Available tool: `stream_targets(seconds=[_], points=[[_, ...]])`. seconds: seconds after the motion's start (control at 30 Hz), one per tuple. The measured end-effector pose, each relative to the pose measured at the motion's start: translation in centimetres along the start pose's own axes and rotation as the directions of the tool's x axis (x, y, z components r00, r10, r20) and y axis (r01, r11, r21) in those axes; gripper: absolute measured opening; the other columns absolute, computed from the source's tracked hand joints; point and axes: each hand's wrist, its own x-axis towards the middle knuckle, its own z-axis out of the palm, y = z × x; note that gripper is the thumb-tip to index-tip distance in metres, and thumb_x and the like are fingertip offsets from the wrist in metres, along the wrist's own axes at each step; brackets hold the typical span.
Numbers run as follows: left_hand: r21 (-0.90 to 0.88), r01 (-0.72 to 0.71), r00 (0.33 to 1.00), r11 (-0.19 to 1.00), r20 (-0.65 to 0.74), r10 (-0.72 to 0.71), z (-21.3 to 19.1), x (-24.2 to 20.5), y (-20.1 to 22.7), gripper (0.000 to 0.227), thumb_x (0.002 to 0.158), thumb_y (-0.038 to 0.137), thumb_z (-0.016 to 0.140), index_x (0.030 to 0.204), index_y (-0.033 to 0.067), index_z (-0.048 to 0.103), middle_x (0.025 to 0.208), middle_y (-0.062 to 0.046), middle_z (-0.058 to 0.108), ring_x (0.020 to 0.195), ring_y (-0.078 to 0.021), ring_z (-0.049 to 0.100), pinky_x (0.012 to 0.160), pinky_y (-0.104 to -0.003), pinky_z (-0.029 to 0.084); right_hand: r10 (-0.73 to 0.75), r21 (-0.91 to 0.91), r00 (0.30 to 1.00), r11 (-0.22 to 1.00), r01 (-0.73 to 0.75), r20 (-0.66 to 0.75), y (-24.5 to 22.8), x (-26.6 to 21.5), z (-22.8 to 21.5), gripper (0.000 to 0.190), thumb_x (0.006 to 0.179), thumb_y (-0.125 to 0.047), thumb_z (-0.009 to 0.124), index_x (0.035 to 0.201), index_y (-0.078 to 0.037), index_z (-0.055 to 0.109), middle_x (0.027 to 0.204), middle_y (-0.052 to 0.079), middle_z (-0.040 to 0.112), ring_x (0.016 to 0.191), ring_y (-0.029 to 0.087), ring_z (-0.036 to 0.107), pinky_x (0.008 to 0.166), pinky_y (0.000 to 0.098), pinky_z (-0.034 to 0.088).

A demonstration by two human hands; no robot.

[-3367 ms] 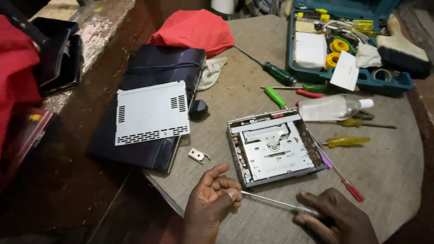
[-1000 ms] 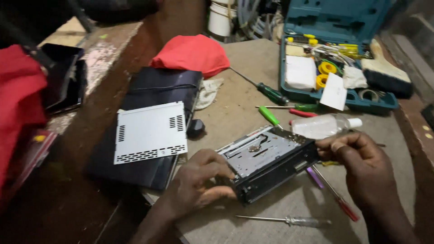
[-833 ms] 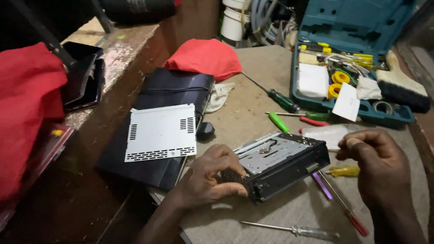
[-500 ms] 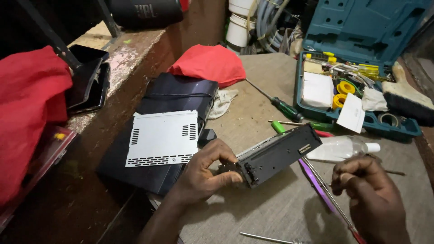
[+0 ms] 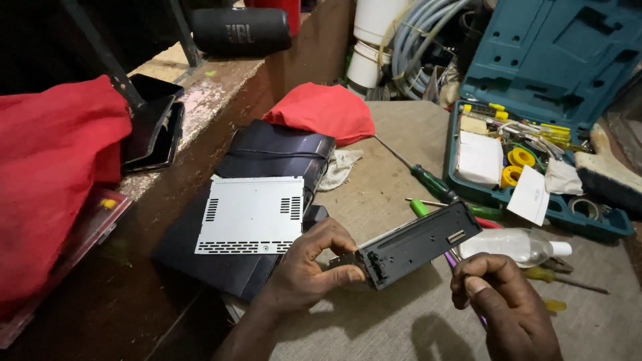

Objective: The person disassembles a car stereo unit on a workbench, using a screwdriver to remove screws from the back panel. They then use a small metal tool to adjust internal components and a purple plastic pry tool to separate parts of the casing.

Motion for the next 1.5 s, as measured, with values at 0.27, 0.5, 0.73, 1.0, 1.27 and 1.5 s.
stream_targets(seconds=[0.27, 0.5, 0.73, 1.0, 1.27, 1.5], points=[[0.011, 0.006, 1.000, 1.000, -0.010, -0.006, 0.0, 0.0, 0.3, 0.026, 0.094, 0.036, 0.080, 0.101, 0.0146, 0.068, 0.102, -0.001, 0.063, 0.093, -0.0171, 0.062, 0.087, -0.035, 0.050, -0.034, -0.178, 0.999, 0.984, 0.029, -0.025, -0.5, -0.2, 1.3, 0.019, 0.103, -0.007, 0.058, 0.110, 0.008, 0.067, 0.085, 0.025, 0.063, 0.075, 0.034, 0.054, 0.072, 0.0451, 0.044], [0.000, 0.008, 0.999, 1.000, -0.032, -0.008, 0.1, 0.1, 0.6, 0.025, 0.093, 0.034, 0.082, 0.101, 0.0145, 0.069, 0.103, -0.001, 0.064, 0.095, -0.0156, 0.062, 0.089, -0.032, 0.048, 0.065, -0.504, 0.997, 0.860, -0.074, -0.036, -4.3, 0.1, 2.8, 0.022, 0.101, -0.018, 0.064, 0.102, -0.001, 0.078, 0.085, 0.016, 0.072, 0.078, 0.029, 0.063, 0.073, 0.0434, 0.049], [0.027, 0.001, 0.998, 1.000, -0.067, 0.000, 0.4, 0.0, 0.2, 0.026, 0.092, 0.034, 0.083, 0.104, 0.0146, 0.071, 0.104, -0.002, 0.066, 0.096, -0.0165, 0.064, 0.088, -0.032, 0.049, -0.248, -0.726, 0.891, 0.518, 0.453, 0.380, -6.6, 2.8, 3.7, 0.024, 0.098, -0.035, 0.061, 0.105, -0.021, 0.078, 0.093, -0.002, 0.082, 0.084, 0.016, 0.076, 0.077, 0.0314, 0.053], [-0.016, -0.067, 0.992, 0.998, -0.106, 0.065, 0.9, -0.1, -0.3, 0.027, 0.093, 0.032, 0.084, 0.107, 0.0136, 0.071, 0.103, -0.002, 0.064, 0.095, -0.0168, 0.063, 0.088, -0.033, 0.050, -0.009, -0.448, 0.486, 0.373, 0.812, 0.874, -11.5, 6.4, 7.7, 0.012, 0.104, -0.015, 0.058, 0.096, -0.014, 0.067, 0.096, 0.003, 0.065, 0.075, 0.022, 0.064, 0.066, 0.0380, 0.051], [-0.060, 0.042, 0.991, 0.997, -0.122, -0.049, 0.9, -0.3, 0.1, 0.029, 0.090, 0.035, 0.083, 0.112, 0.0172, 0.074, 0.103, 0.000, 0.063, 0.093, -0.0145, 0.060, 0.085, -0.031, 0.050, 0.191, -0.395, 0.355, 0.243, 0.886, 0.915, -13.4, 7.8, 10.7, 0.016, 0.107, -0.026, 0.059, 0.097, -0.019, 0.070, 0.092, 0.000, 0.063, 0.073, 0.023, 0.066, 0.066, 0.0408, 0.050], [0.006, 0.039, 0.988, 0.999, -0.152, -0.037, 1.0, 0.0, 0.6, 0.024, 0.088, 0.028, 0.086, 0.106, 0.0188, 0.075, 0.097, 0.003, 0.063, 0.089, -0.0126, 0.058, 0.083, -0.029, 0.047, 0.317, -0.420, 0.378, 0.073, 0.905, 0.870, -13.8, 8.5, 11.4, 0.019, 0.108, -0.039, 0.056, 0.100, -0.027, 0.069, 0.098, -0.004, 0.064, 0.077, 0.024, 0.068, 0.066, 0.0442, 0.051]])
